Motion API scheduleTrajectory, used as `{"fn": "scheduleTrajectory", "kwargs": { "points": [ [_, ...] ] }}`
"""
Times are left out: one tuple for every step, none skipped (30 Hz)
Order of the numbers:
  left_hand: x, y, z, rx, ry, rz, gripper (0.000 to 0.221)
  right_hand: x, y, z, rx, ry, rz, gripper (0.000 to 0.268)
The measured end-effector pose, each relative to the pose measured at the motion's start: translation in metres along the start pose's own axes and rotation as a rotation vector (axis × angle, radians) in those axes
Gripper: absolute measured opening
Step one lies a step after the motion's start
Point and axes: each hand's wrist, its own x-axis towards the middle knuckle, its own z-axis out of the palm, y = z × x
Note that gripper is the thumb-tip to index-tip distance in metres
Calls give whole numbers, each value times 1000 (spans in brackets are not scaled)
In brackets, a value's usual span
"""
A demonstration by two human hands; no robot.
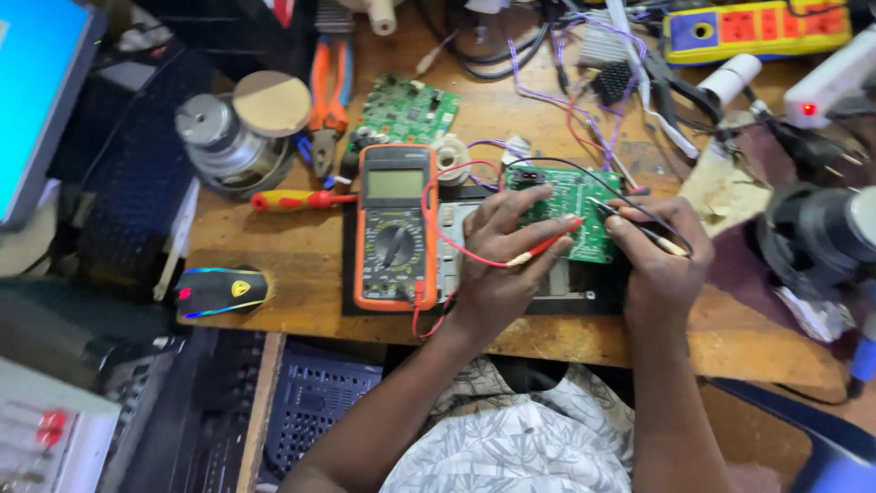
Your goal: Testing electronic components on a circuit board using a multimeter and cleaning the board with a pad.
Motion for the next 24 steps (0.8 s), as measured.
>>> {"fn": "scheduleTrajectory", "kwargs": {
  "points": [
    [-1,1,1,29,-15,-7,22,-1,-8,4,-15,42,66,19],
    [-2,3,2,54,-34,-13,19,-2,-17,7,-34,89,131,19],
    [-2,3,2,64,-25,-16,19,-2,-14,7,-27,77,131,19],
    [-2,3,1,63,-24,-18,20,-2,-12,6,-36,83,121,20],
    [-2,4,2,61,-23,-20,20,-1,-10,5,-44,88,111,21],
    [-3,3,2,65,-17,-20,20,-2,-13,5,-41,82,109,21],
    [-3,3,3,64,-13,-20,21,-2,-16,5,-64,68,104,20],
    [-4,3,4,61,-11,-19,22,-3,-19,4,-89,55,100,19],
    [-4,3,3,64,-7,-20,22,-3,-22,6,-87,51,99,19],
    [-4,2,3,69,-11,-22,22,-4,-25,7,-77,53,126,18],
    [-4,2,3,73,-15,-25,23,-4,-27,8,-67,56,153,18],
    [-4,2,2,72,-13,-23,23,-6,-26,8,-67,55,150,18],
    [-4,1,2,64,-11,-2,22,-8,-24,9,27,55,85,16],
    [-4,1,1,56,-10,19,22,-10,-22,9,121,55,20,15],
    [-3,-1,1,55,-7,20,22,-11,-25,8,120,53,18,15],
    [-4,-1,0,46,-10,56,23,-13,-28,8,63,10,45,12],
    [-5,-2,-1,37,-13,91,23,-16,-31,8,5,-34,73,10],
    [-5,-1,-2,39,-12,89,23,-16,-31,7,6,-37,74,10],
    [-5,0,-3,39,-12,114,21,-16,-32,7,1,-55,55,11],
    [-4,1,-4,39,-11,141,20,-15,-33,7,-2,-73,32,11],
    [-5,1,-5,40,-9,143,20,-15,-33,6,-1,-75,30,11],
    [-6,0,-5,8,-23,123,20,-16,-33,6,16,-70,61,12],
    [-8,0,-6,-25,-36,103,21,-17,-33,7,34,-65,93,13],
    [-10,-2,-5,-22,-34,101,21,-17,-34,6,35,-69,95,13]
  ]
}}
